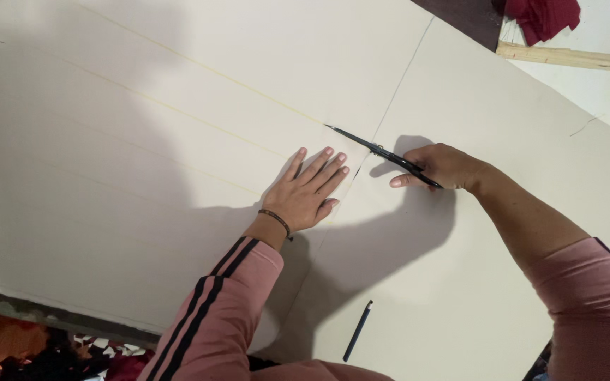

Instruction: The person uses a metal ruler and a pencil to draw straight lines on a large sheet of white cardboard. They then use a pair of scissors to cut the cardboard along the marked lines, separating a rectangular section from the main sheet.

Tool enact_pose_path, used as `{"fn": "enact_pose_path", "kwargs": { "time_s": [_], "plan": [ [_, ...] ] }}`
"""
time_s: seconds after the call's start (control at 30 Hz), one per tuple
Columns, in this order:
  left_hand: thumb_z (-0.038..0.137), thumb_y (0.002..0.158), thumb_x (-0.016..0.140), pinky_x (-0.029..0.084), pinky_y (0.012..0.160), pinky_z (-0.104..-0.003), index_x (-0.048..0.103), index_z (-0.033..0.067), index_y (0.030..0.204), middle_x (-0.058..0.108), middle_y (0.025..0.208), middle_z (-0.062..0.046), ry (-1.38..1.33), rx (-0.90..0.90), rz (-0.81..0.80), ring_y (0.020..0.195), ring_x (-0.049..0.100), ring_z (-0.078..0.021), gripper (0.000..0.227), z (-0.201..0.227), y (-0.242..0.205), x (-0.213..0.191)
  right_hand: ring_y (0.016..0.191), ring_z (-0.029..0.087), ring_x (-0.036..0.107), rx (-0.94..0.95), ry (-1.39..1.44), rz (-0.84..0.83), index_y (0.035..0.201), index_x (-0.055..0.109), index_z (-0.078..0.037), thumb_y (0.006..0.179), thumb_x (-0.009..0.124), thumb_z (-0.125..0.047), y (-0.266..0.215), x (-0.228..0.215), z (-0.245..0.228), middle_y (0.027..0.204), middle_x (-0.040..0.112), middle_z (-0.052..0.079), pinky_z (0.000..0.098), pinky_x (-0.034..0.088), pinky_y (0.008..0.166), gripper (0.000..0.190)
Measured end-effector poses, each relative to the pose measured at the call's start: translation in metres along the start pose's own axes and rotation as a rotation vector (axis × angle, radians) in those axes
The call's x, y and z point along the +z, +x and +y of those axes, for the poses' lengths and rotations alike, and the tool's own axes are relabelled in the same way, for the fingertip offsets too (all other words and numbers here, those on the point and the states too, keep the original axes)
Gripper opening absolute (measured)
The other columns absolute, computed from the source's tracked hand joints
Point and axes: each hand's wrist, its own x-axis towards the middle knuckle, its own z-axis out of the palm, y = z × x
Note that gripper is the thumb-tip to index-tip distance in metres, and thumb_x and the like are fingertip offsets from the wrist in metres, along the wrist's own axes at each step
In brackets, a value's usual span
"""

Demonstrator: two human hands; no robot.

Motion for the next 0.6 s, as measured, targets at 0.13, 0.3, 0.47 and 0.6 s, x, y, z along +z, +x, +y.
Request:
{"fn": "enact_pose_path", "kwargs": {
  "time_s": [0.13,0.3,0.47,0.6],
  "plan": [
    [0.046,0.106,0.030,0.002,0.128,-0.058,0.029,0.0187,0.161,0.019,0.172,-0.004,-0.014,0.003,-0.018,0.160,0.010,-0.0253,0.062,0.002,-0.002,-0.005,0.062,0.024,0.074,0.006,-0.019,-0.027,0.077,0.067,-0.014,0.070,0.082,-0.068,0.011,-0.002,-0.003,0.059,0.067,0.010,0.0365,0.054,0.074,0.056],
    [0.047,0.107,0.027,0.000,0.128,-0.058,0.026,0.0194,0.163,0.016,0.173,-0.003,-0.009,0.004,-0.041,0.160,0.007,-0.0248,0.063,-0.002,0.001,0.000,0.059,0.023,0.073,0.000,-0.039,-0.008,0.075,0.066,-0.015,0.071,0.082,-0.067,0.004,-0.013,-0.039,0.059,0.066,0.008,0.0351,0.053,0.073,0.054],
    [0.048,0.106,0.028,0.000,0.128,-0.057,0.025,0.0195,0.163,0.016,0.173,-0.003,-0.010,-0.002,-0.051,0.160,0.007,-0.0240,0.063,-0.004,0.000,-0.004,0.057,0.021,0.073,0.020,-0.070,-0.021,0.073,0.066,-0.017,0.072,0.083,-0.064,0.011,-0.011,-0.041,0.057,0.067,0.006,0.0337,0.054,0.072,0.050],
    [0.046,0.107,0.030,0.001,0.129,-0.058,0.024,0.0177,0.163,0.015,0.173,-0.004,-0.062,0.004,-0.048,0.160,0.007,-0.0253,0.063,-0.001,-0.001,-0.001,0.059,0.021,0.074,0.017,-0.060,-0.051,0.075,0.067,-0.016,0.072,0.081,-0.067,0.014,-0.015,-0.060,0.059,0.068,0.007,0.0334,0.054,0.073,0.052]
  ]
}}
